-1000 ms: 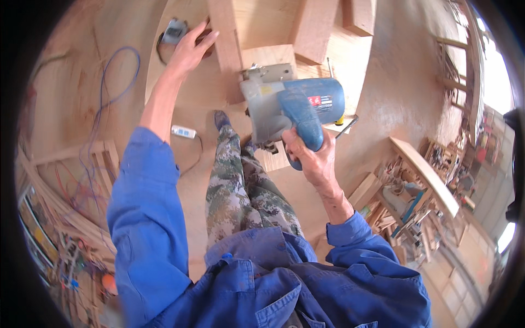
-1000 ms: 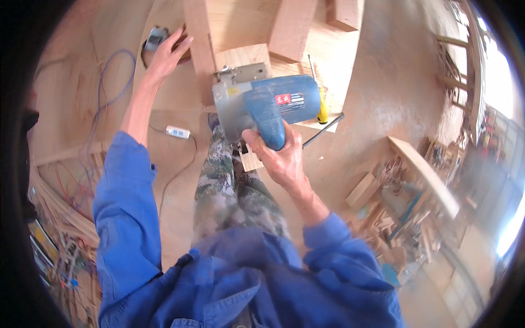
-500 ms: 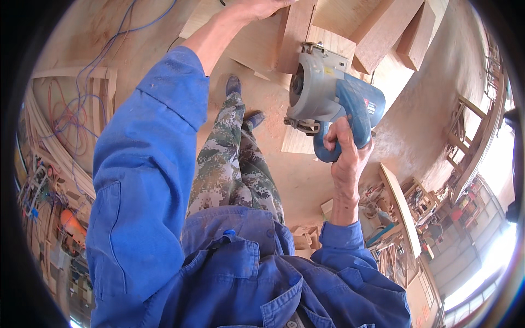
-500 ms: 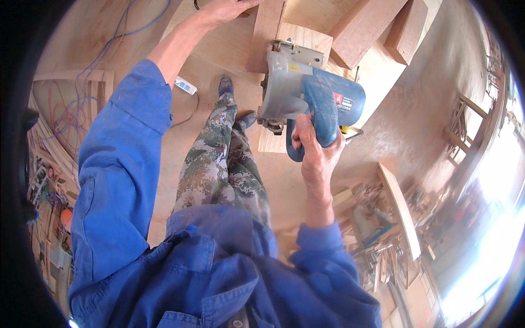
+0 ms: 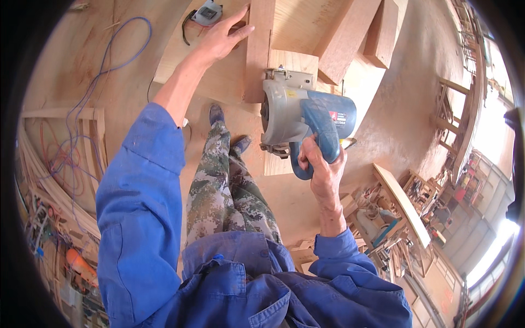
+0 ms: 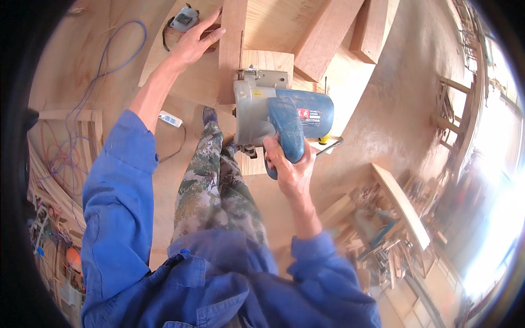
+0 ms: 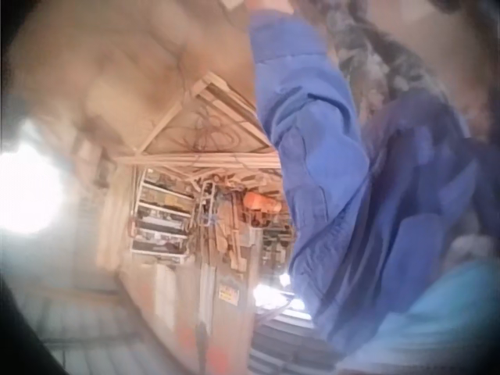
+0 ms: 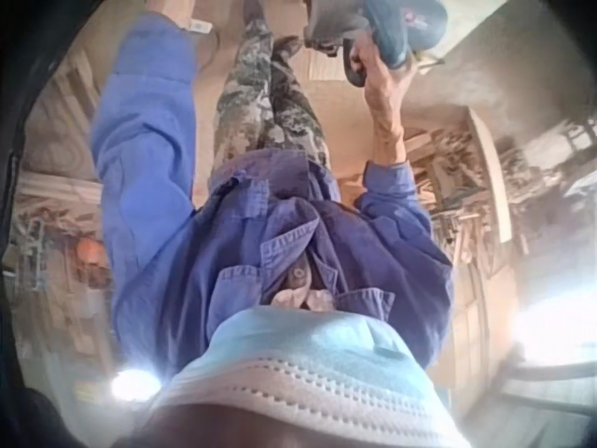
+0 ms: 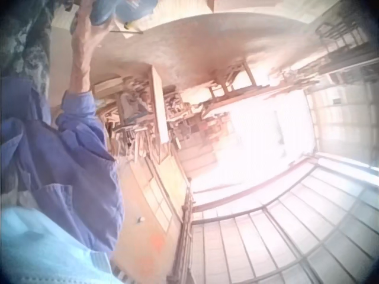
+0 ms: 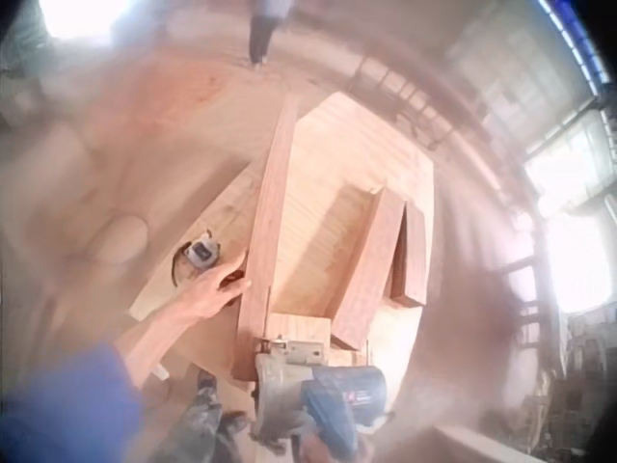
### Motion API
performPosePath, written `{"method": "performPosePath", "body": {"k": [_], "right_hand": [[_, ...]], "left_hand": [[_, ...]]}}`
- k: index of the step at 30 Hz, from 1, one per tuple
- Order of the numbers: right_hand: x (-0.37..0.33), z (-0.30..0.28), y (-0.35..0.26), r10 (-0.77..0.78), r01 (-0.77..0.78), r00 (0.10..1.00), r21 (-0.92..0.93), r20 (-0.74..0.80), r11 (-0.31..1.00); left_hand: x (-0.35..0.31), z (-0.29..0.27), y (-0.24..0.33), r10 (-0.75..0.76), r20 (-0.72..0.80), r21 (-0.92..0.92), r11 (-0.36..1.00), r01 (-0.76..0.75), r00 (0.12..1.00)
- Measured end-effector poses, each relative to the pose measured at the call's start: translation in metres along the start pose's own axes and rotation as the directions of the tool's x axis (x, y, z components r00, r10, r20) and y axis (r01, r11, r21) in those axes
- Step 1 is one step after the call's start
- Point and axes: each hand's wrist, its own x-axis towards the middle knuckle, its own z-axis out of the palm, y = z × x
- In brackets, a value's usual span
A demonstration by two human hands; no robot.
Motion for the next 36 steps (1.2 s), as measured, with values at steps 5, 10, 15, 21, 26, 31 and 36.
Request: {"method": "performPosePath", "body": {"k": [5,10,15,21,26,31,36], "right_hand": [[0.004,0.003,-0.004,0.009,-0.009,1.0,0.01,0.001,1.0],[0.004,0.001,-0.001,-0.014,0.014,1.0,0.018,0.003,1.0],[0.008,0.004,0.001,-0.035,0.034,0.999,0.035,0.031,0.999],[0.011,0.005,0.0,-0.052,0.051,0.998,0.047,0.027,0.998],[0.014,0.005,-0.002,-0.066,0.066,0.998,0.05,0.018,0.997],[0.018,0.001,-0.002,-0.099,0.095,0.994,0.073,0.047,0.993],[0.019,0.003,-0.005,-0.046,0.044,0.998,0.04,0.041,0.998]], "left_hand": [[0.001,-0.002,-0.005,0.023,-0.009,-0.004,1.0,-0.023,1.0],[-0.001,-0.003,0.01,0.241,0.007,0.287,0.929,-0.233,0.971],[0.006,-0.004,-0.006,0.293,-0.03,0.342,0.901,-0.266,0.956],[0.012,0.0,-0.019,0.371,-0.034,0.309,0.887,-0.343,0.928],[0.012,0.002,-0.019,0.389,-0.033,0.303,0.882,-0.362,0.921],[0.004,0.006,-0.009,0.343,-0.049,0.316,0.896,-0.311,0.938],[-0.003,0.002,-0.003,0.15,-0.007,0.079,0.986,-0.149,0.989]]}}
